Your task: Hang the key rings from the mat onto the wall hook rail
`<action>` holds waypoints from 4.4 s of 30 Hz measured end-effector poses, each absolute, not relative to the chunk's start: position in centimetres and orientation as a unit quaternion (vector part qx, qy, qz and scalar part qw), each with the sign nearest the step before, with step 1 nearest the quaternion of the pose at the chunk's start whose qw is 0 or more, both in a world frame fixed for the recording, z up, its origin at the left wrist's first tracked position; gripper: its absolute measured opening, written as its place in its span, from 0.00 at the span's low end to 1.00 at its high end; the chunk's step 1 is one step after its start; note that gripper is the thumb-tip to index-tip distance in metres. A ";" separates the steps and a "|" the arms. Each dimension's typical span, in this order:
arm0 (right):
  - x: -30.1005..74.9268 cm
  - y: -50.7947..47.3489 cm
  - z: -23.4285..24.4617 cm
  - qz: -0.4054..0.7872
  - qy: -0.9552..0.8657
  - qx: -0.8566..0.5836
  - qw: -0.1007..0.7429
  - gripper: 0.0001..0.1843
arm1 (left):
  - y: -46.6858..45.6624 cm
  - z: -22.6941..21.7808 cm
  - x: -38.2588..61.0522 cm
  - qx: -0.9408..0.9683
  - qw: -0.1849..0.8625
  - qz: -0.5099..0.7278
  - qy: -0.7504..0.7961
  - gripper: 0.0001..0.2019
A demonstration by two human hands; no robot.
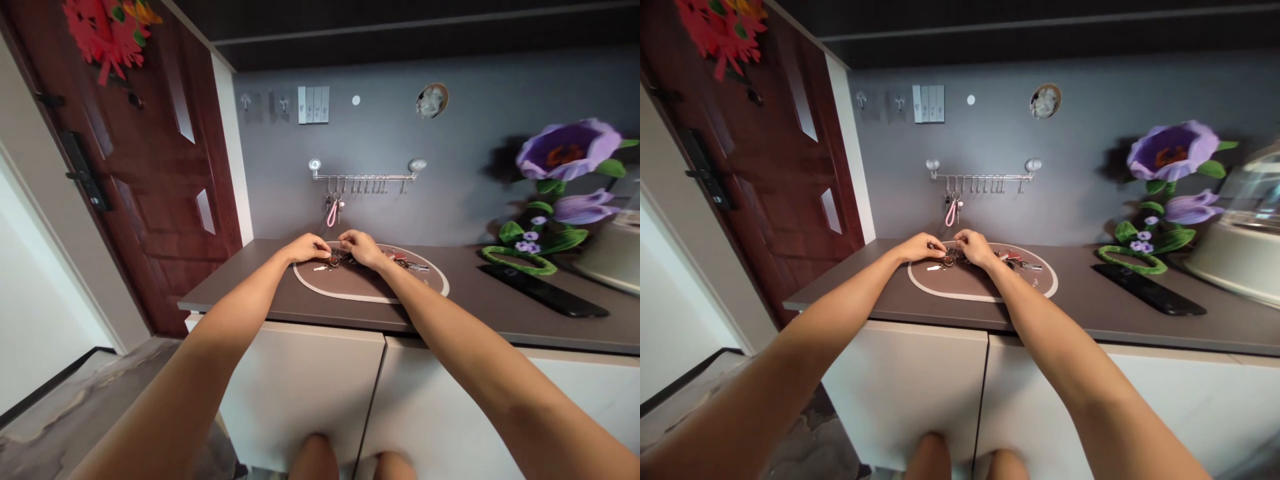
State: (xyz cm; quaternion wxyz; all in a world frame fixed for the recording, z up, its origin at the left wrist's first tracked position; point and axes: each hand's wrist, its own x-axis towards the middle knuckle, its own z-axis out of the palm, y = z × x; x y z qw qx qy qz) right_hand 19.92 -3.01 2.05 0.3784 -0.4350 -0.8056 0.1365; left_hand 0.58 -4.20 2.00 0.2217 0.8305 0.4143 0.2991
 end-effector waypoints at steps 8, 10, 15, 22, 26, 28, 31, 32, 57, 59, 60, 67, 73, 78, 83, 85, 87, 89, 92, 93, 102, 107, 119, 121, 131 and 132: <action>19.5 -2.2 1.6 0.073 -0.830 -0.460 0.308 0.09 | -3.9 1.8 0.5 0.862 0.209 0.249 0.389 0.13; 19.4 -2.0 1.6 0.066 -0.833 -0.462 0.297 0.09 | -3.6 1.7 0.5 0.866 0.202 0.247 0.386 0.13; 19.3 -1.8 1.6 0.058 -0.839 -0.462 0.281 0.10 | -3.4 1.5 0.6 0.867 0.201 0.244 0.384 0.12; 19.3 -2.0 1.7 0.051 -0.844 -0.463 0.266 0.11 | -3.3 1.6 0.7 0.880 0.169 0.233 0.378 0.11; 19.2 -2.1 1.8 0.049 -0.844 -0.466 0.262 0.11 | -3.3 1.7 0.9 0.882 0.134 0.234 0.386 0.12; 19.2 -2.2 1.9 0.049 -0.843 -0.469 0.259 0.11 | -3.3 1.6 0.9 0.882 0.116 0.241 0.389 0.13; 19.2 -2.3 1.9 0.050 -0.843 -0.470 0.257 0.11 | -3.2 1.6 1.0 0.882 0.089 0.248 0.391 0.13; 19.2 -2.3 1.9 0.050 -0.843 -0.469 0.258 0.11 | -3.1 1.6 1.0 0.881 0.080 0.250 0.393 0.13; 18.2 -3.9 2.8 0.043 -0.812 -0.376 0.444 0.12 | -4.0 3.0 1.5 0.729 0.114 0.492 0.462 0.10; 18.0 -4.1 2.6 0.041 -0.819 -0.364 0.441 0.12 | -3.9 3.0 1.5 0.726 0.118 0.497 0.461 0.10; 18.0 -4.1 2.6 0.040 -0.822 -0.360 0.439 0.12 | -3.8 3.0 1.6 0.726 0.120 0.496 0.460 0.10; 17.8 -3.5 1.9 0.037 -0.821 -0.354 0.446 0.10 | -4.1 3.0 1.7 0.739 0.128 0.485 0.450 0.12; 17.9 -3.4 1.8 0.037 -0.820 -0.356 0.447 0.08 | -4.1 3.1 1.7 0.748 0.127 0.481 0.440 0.12; 18.0 -3.4 2.0 0.037 -0.812 -0.356 0.461 0.07 | -4.0 3.0 1.6 0.732 0.118 0.492 0.456 0.11; 18.3 -3.3 2.4 0.047 -0.791 -0.380 0.477 0.08 | -3.9 2.9 1.5 0.711 0.103 0.506 0.477 0.11; 18.3 -3.2 2.5 0.057 -0.785 -0.383 0.484 0.08 | -4.0 2.9 1.6 0.707 0.105 0.508 0.480 0.11; 18.4 -3.0 2.5 0.068 -0.781 -0.379 0.492 0.09 | -4.0 2.9 1.6 0.705 0.112 0.509 0.481 0.11; 18.6 -2.8 2.5 0.082 -0.776 -0.373 0.503 0.09 | -3.9 2.9 1.6 0.706 0.121 0.509 0.477 0.11; 18.7 -2.4 2.5 0.108 -0.763 -0.367 0.521 0.09 | -3.7 2.7 1.6 0.714 0.140 0.505 0.465 0.11; 18.8 -2.2 2.5 0.120 -0.758 -0.364 0.527 0.09 | -3.6 2.6 1.6 0.718 0.149 0.501 0.459 0.12; 18.7 -1.5 2.2 0.275 -0.702 -0.319 0.575 0.09 | -3.3 1.7 2.0 0.772 0.179 0.444 0.418 0.13; 18.7 -1.1 1.8 0.334 -0.686 -0.290 0.577 0.11 | -4.0 2.1 2.3 0.792 0.097 0.419 0.433 0.11; 18.6 -2.1 2.3 0.407 -0.618 -0.291 0.607 0.19 | -4.0 2.2 2.2 0.763 0.007 0.456 0.458 0.13; 18.6 -2.0 2.4 0.409 -0.606 -0.291 0.617 0.19 | -4.0 2.2 2.1 0.758 -0.007 0.461 0.461 0.12; 18.6 -1.6 4.7 0.421 -0.576 -0.318 0.625 0.13 | -3.4 1.7 2.0 0.754 -0.035 0.452 0.475 0.12; 18.5 -1.5 5.1 0.423 -0.577 -0.316 0.623 0.12 | -3.4 1.7 2.0 0.753 -0.036 0.453 0.476 0.12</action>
